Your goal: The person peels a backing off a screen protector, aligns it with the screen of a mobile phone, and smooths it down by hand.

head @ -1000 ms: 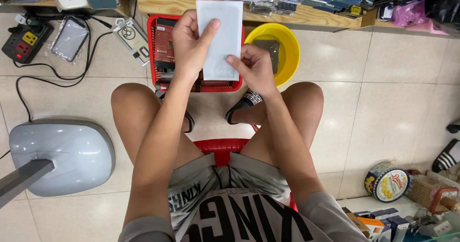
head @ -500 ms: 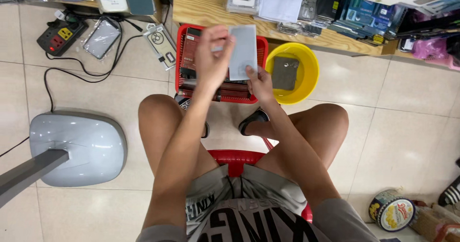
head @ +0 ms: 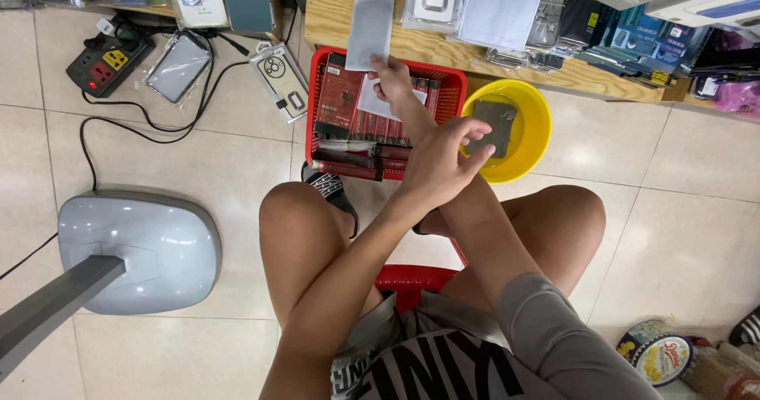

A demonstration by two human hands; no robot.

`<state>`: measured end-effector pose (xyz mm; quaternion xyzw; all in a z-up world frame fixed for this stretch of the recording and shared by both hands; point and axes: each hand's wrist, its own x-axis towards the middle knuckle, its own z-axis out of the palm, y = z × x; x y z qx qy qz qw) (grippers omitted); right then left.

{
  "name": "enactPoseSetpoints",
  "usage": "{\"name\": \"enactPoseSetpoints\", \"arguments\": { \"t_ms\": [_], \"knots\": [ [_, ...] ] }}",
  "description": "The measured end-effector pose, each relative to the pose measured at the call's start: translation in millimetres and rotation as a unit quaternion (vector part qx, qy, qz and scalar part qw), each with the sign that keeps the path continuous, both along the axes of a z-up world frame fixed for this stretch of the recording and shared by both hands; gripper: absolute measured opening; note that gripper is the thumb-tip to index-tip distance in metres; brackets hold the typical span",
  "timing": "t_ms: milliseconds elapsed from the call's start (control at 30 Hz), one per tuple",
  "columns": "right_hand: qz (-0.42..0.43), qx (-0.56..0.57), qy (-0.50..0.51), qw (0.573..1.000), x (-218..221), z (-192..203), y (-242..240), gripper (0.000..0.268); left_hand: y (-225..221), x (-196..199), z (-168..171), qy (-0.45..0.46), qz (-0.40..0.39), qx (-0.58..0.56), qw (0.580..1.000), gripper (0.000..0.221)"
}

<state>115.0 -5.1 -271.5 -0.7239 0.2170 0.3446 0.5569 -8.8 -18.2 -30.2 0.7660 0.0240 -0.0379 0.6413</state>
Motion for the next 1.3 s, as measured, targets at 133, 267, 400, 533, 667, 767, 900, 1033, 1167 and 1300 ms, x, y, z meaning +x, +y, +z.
{"name": "enactPoseSetpoints", "arguments": {
  "t_ms": [133, 267, 400, 533, 667, 767, 900, 1033, 1167, 1300],
  "knots": [
    [-0.021, -0.015, -0.035, 0.999, -8.5, -25.8, -8.1, 0.040, 2.1, 5.3, 4.6, -0.002, -0.021, -0.002, 1.000, 0.034],
    [0.024, 0.025, -0.077, 0.996, -35.8, -12.0, -49.4, 0.037, -4.6, 4.4, 4.0, -0.005, -0.043, 0.017, 0.999, 0.035],
    [0.200, 0.026, -0.081, 0.976, -80.2, -43.5, -130.5, 0.032, -6.4, 2.5, 13.5, 0.016, -0.062, 0.018, 0.998, 0.035],
    [0.237, -0.061, -0.121, 0.962, -97.0, -31.9, -142.5, 0.030, 12.2, 1.6, 51.6, -0.014, -0.064, 0.023, 0.998, 0.034],
    [0.316, -0.245, -0.207, 0.893, -106.9, -12.6, -142.2, 0.026, 2.7, -2.4, 41.8, -0.011, -0.087, 0.056, 0.995, 0.035],
    [0.361, -0.357, -0.261, 0.821, -107.8, -2.5, -132.3, 0.023, -10.1, -3.7, 21.1, -0.010, -0.100, 0.043, 0.994, 0.035],
    [0.360, -0.445, -0.343, 0.745, -94.6, -6.5, -111.1, 0.025, -21.7, -7.8, 0.7, -0.009, -0.111, 0.082, 0.990, 0.034],
    [0.363, -0.431, -0.404, 0.720, -67.0, -14.0, -105.3, 0.040, -19.0, -6.3, 2.8, -0.002, -0.117, 0.095, 0.989, 0.034],
    [0.462, -0.445, -0.329, 0.693, -56.5, -20.9, -107.7, 0.073, -16.8, -6.4, 8.8, 0.002, -0.119, 0.102, 0.988, 0.036],
    [0.429, -0.435, -0.294, 0.735, -50.3, -24.7, -109.7, 0.082, -15.8, -4.7, 12.2, -0.011, -0.112, 0.099, 0.989, 0.033]
  ]
}}
